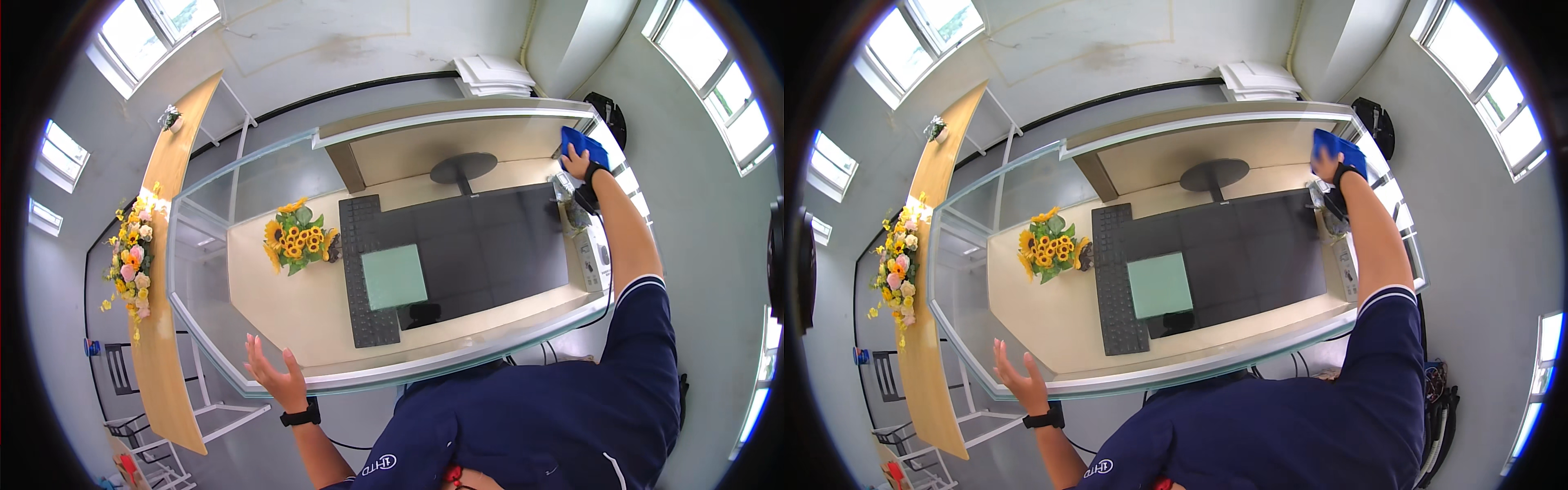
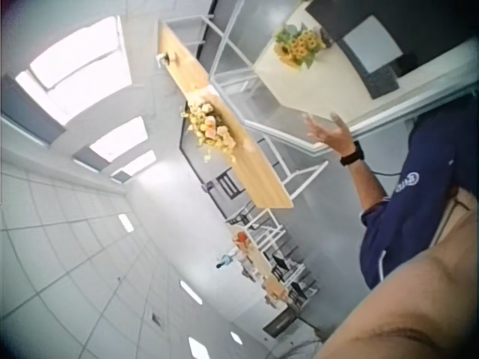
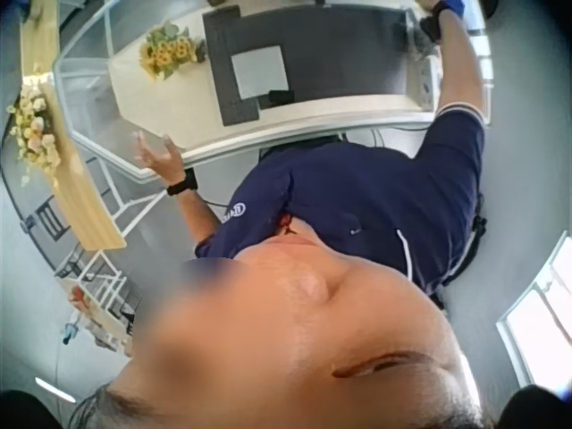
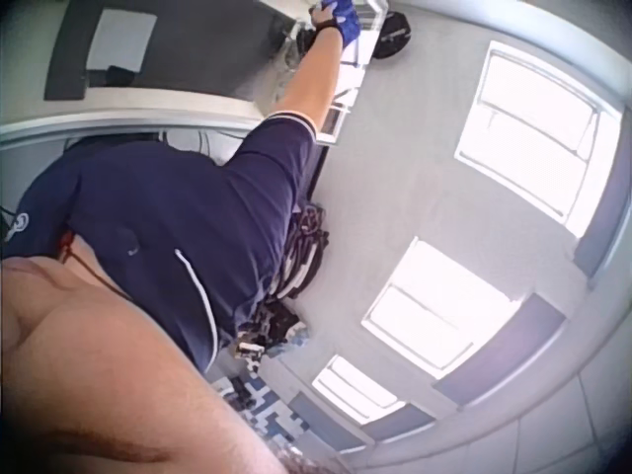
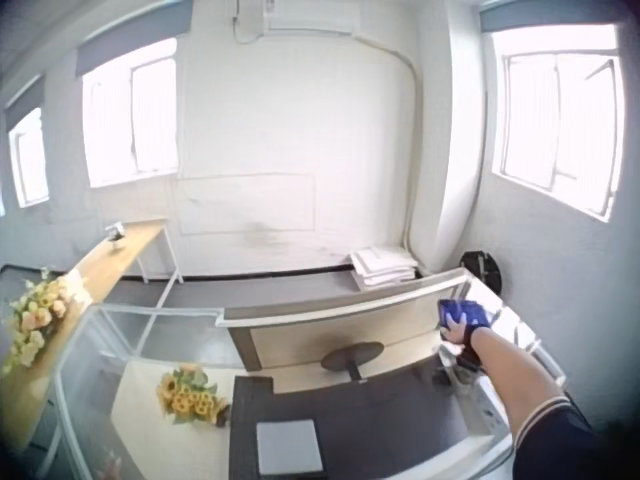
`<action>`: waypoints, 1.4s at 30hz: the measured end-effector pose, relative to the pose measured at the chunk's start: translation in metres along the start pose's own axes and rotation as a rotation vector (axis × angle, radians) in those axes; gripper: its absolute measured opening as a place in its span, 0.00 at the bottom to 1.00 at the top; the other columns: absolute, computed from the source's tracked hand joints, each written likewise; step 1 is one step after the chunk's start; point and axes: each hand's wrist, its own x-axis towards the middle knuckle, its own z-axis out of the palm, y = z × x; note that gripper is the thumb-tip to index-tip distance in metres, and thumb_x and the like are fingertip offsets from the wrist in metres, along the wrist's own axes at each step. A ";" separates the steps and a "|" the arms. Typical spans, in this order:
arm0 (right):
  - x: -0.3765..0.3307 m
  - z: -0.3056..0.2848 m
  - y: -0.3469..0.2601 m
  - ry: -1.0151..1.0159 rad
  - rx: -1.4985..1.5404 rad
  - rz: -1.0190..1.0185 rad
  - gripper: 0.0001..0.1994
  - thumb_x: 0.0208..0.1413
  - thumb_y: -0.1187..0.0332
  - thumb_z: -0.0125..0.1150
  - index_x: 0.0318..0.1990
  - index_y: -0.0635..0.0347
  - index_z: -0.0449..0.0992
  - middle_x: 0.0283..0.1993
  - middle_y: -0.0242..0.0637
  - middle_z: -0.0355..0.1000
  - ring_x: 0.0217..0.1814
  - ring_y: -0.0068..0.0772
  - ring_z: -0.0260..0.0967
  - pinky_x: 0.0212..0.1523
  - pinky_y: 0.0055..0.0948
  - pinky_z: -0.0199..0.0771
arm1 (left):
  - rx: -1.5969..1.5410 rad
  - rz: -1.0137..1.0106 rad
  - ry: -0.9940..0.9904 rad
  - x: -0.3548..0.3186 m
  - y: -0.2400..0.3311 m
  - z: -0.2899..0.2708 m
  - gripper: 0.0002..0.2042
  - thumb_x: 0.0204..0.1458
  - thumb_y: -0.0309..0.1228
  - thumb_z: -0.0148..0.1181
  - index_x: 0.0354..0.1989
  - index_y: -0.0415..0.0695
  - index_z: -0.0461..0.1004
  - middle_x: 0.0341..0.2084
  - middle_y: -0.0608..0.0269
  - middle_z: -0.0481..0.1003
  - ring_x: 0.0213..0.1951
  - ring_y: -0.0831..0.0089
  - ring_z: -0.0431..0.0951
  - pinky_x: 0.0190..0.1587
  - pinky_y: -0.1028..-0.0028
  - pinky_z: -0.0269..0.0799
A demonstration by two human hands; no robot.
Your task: Clean the surfaces of a wooden table and a glass display case using a blue cloth.
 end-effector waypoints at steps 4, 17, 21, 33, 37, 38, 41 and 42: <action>0.045 -0.081 -0.123 0.254 0.393 -0.038 0.30 0.52 0.41 0.34 0.63 0.32 0.44 0.67 0.48 0.35 0.66 0.62 0.34 0.60 0.62 0.31 | -0.003 0.028 0.001 0.002 0.004 0.001 0.24 0.48 0.36 0.49 0.54 0.44 0.58 0.57 0.57 0.57 0.60 0.57 0.54 0.59 0.47 0.38; -0.130 -0.236 -0.466 0.350 0.234 -1.144 0.29 0.53 0.46 0.41 0.62 0.38 0.51 0.68 0.28 0.39 0.70 0.41 0.31 0.63 0.55 0.33 | -0.001 -0.062 -0.028 -0.002 -0.003 -0.001 0.22 0.51 0.39 0.47 0.53 0.43 0.59 0.57 0.57 0.57 0.60 0.59 0.55 0.60 0.51 0.39; -0.038 -0.234 -0.386 0.337 0.455 -0.682 0.30 0.52 0.46 0.41 0.63 0.40 0.50 0.69 0.30 0.37 0.70 0.41 0.32 0.62 0.56 0.32 | 0.033 -0.076 -0.056 -0.001 -0.005 -0.001 0.22 0.52 0.39 0.47 0.53 0.43 0.59 0.57 0.57 0.58 0.59 0.60 0.55 0.60 0.53 0.40; -0.032 0.022 0.071 0.058 0.809 0.690 0.33 0.51 0.41 0.37 0.64 0.37 0.43 0.69 0.28 0.30 0.71 0.40 0.26 0.62 0.57 0.28 | 0.109 -0.070 -0.056 -0.001 -0.026 0.004 0.22 0.52 0.40 0.48 0.50 0.38 0.62 0.53 0.52 0.62 0.54 0.56 0.61 0.56 0.62 0.53; -0.057 0.128 0.142 -0.058 0.520 0.583 0.33 0.54 0.41 0.32 0.64 0.43 0.42 0.68 0.40 0.33 0.70 0.45 0.30 0.65 0.46 0.32 | 0.152 -0.041 -0.041 -0.001 -0.044 0.007 0.23 0.52 0.40 0.49 0.52 0.37 0.61 0.52 0.50 0.63 0.53 0.55 0.63 0.55 0.63 0.56; -0.074 0.132 0.145 -0.010 0.616 0.627 0.32 0.55 0.42 0.31 0.64 0.47 0.43 0.68 0.43 0.35 0.69 0.48 0.32 0.65 0.43 0.33 | 0.139 -0.030 -0.047 -0.001 -0.048 0.011 0.23 0.52 0.40 0.49 0.52 0.37 0.61 0.52 0.50 0.63 0.53 0.55 0.63 0.55 0.63 0.56; -0.114 0.111 0.131 0.011 0.554 0.488 0.31 0.56 0.44 0.31 0.64 0.49 0.43 0.68 0.45 0.35 0.69 0.52 0.32 0.65 0.44 0.32 | 0.177 -0.019 -0.030 0.003 -0.070 0.015 0.23 0.52 0.40 0.49 0.52 0.36 0.61 0.52 0.49 0.63 0.53 0.55 0.63 0.55 0.63 0.56; -0.122 0.108 0.132 -0.006 0.490 0.442 0.32 0.55 0.43 0.31 0.64 0.47 0.42 0.68 0.44 0.35 0.69 0.52 0.32 0.65 0.44 0.31 | 0.196 0.003 -0.018 0.005 -0.076 0.020 0.24 0.52 0.40 0.49 0.52 0.36 0.61 0.52 0.49 0.63 0.53 0.54 0.63 0.55 0.63 0.56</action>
